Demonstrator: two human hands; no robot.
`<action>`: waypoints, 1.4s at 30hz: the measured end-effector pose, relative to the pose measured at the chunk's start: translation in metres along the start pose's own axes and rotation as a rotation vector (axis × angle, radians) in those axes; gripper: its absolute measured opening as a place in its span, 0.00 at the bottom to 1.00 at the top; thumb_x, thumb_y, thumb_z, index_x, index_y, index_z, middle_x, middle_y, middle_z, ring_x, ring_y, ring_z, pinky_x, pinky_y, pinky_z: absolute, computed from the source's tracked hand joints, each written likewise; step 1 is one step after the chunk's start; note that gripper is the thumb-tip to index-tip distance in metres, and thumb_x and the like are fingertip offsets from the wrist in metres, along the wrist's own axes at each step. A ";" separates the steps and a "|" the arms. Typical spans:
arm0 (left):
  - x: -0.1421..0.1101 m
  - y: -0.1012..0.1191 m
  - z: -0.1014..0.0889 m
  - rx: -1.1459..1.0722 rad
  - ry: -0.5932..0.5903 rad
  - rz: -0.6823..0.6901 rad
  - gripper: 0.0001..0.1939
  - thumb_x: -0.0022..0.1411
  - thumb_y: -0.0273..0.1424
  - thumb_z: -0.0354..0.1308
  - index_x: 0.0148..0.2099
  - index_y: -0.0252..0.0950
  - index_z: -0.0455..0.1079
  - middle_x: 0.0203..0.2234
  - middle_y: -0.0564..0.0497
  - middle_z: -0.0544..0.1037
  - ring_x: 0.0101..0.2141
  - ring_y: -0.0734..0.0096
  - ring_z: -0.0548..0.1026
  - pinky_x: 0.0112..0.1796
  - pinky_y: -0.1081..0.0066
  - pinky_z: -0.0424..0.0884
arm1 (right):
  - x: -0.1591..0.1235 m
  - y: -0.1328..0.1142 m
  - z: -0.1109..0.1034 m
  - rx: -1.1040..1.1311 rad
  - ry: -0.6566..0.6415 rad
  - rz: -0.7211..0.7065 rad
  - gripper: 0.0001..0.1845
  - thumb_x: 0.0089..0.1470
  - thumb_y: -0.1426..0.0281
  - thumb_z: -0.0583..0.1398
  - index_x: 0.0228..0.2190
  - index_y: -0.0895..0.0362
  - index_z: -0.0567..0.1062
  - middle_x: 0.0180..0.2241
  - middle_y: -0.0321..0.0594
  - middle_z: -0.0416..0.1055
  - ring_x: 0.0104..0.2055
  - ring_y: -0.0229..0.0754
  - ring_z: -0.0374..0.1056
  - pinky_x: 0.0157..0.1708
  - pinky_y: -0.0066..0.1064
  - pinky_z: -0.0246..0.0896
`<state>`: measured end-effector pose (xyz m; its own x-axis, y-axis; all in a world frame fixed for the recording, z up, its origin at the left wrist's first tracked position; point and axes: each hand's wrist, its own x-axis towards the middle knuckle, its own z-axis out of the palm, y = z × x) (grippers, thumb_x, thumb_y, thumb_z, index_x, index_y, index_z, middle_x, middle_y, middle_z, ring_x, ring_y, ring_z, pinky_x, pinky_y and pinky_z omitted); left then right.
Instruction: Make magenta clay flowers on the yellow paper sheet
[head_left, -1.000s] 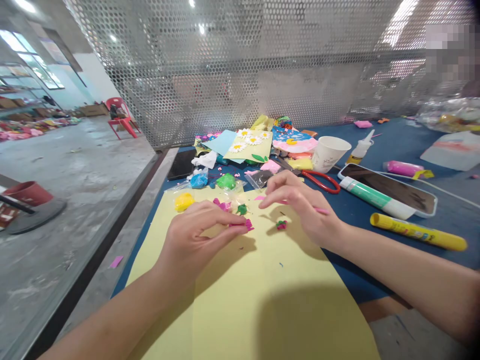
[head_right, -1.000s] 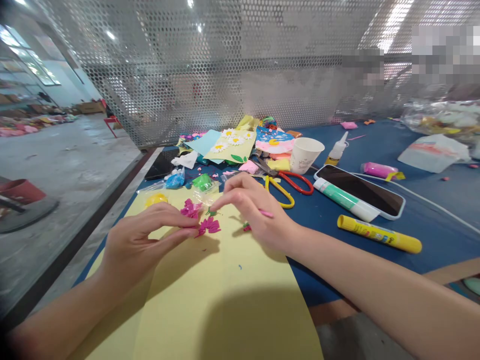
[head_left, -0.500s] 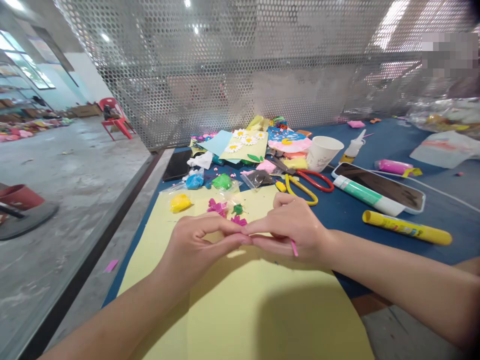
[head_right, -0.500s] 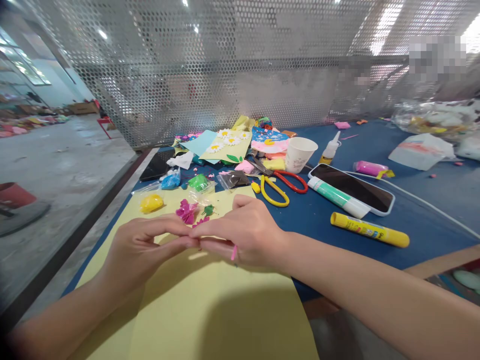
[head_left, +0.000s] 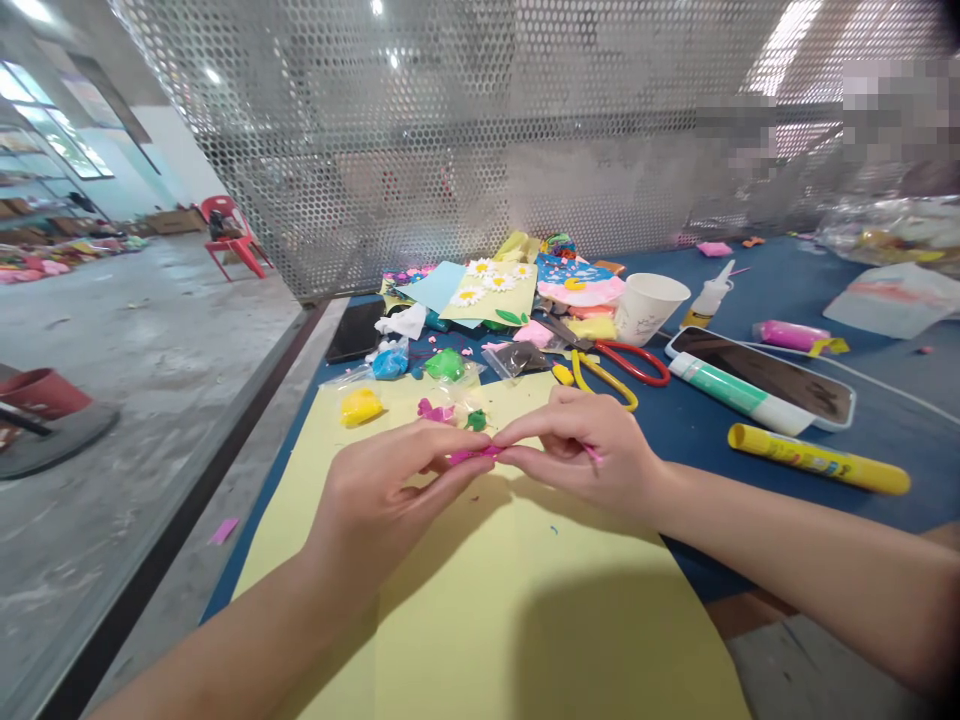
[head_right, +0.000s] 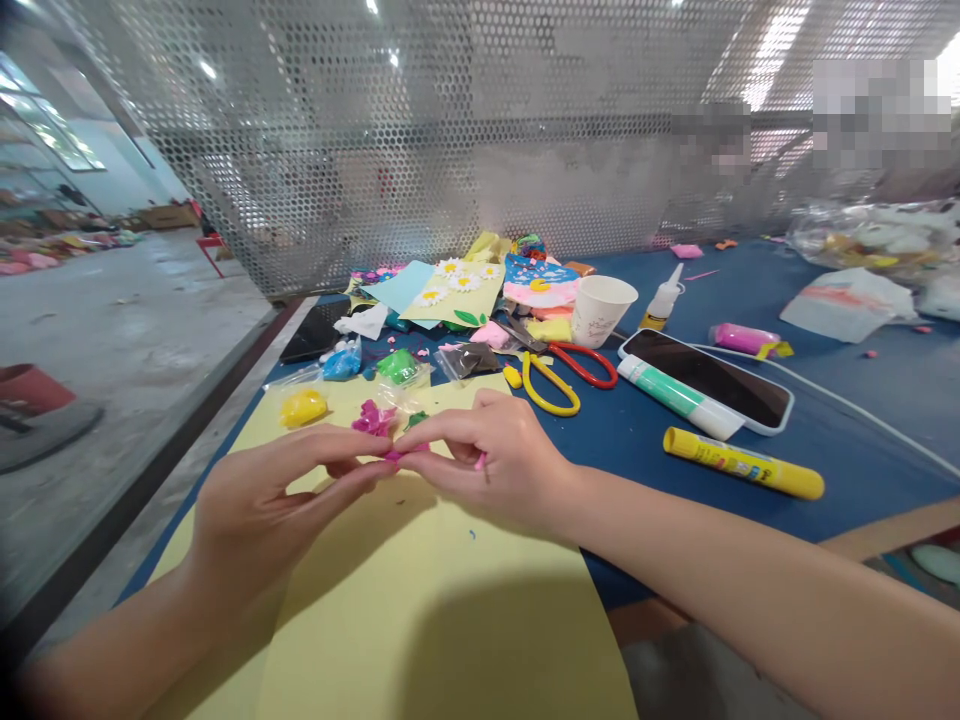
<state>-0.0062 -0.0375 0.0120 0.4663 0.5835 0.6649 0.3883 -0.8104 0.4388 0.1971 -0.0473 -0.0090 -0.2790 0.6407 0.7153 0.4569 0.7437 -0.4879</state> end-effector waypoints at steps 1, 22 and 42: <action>0.000 0.000 0.000 0.016 -0.001 0.021 0.03 0.59 0.29 0.63 0.37 0.37 0.76 0.28 0.54 0.82 0.27 0.77 0.78 0.31 0.80 0.72 | 0.000 0.000 0.000 -0.004 -0.004 0.002 0.05 0.56 0.70 0.62 0.32 0.55 0.80 0.13 0.26 0.57 0.18 0.30 0.51 0.26 0.27 0.48; 0.001 -0.002 -0.001 0.149 0.015 0.120 0.03 0.61 0.32 0.62 0.36 0.39 0.76 0.27 0.56 0.83 0.26 0.75 0.79 0.28 0.76 0.71 | 0.000 0.001 -0.001 -0.031 -0.015 0.041 0.09 0.57 0.65 0.62 0.31 0.55 0.82 0.12 0.29 0.58 0.18 0.32 0.52 0.26 0.28 0.50; 0.000 0.000 -0.002 0.189 0.002 0.118 0.03 0.60 0.33 0.62 0.35 0.41 0.77 0.27 0.55 0.83 0.25 0.73 0.79 0.27 0.74 0.71 | -0.001 0.003 -0.001 -0.041 -0.060 0.042 0.07 0.55 0.66 0.64 0.30 0.54 0.82 0.11 0.28 0.61 0.17 0.30 0.53 0.26 0.28 0.48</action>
<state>-0.0076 -0.0371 0.0129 0.5158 0.4849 0.7063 0.4729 -0.8486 0.2372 0.1995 -0.0459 -0.0111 -0.3084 0.6824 0.6628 0.5035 0.7082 -0.4949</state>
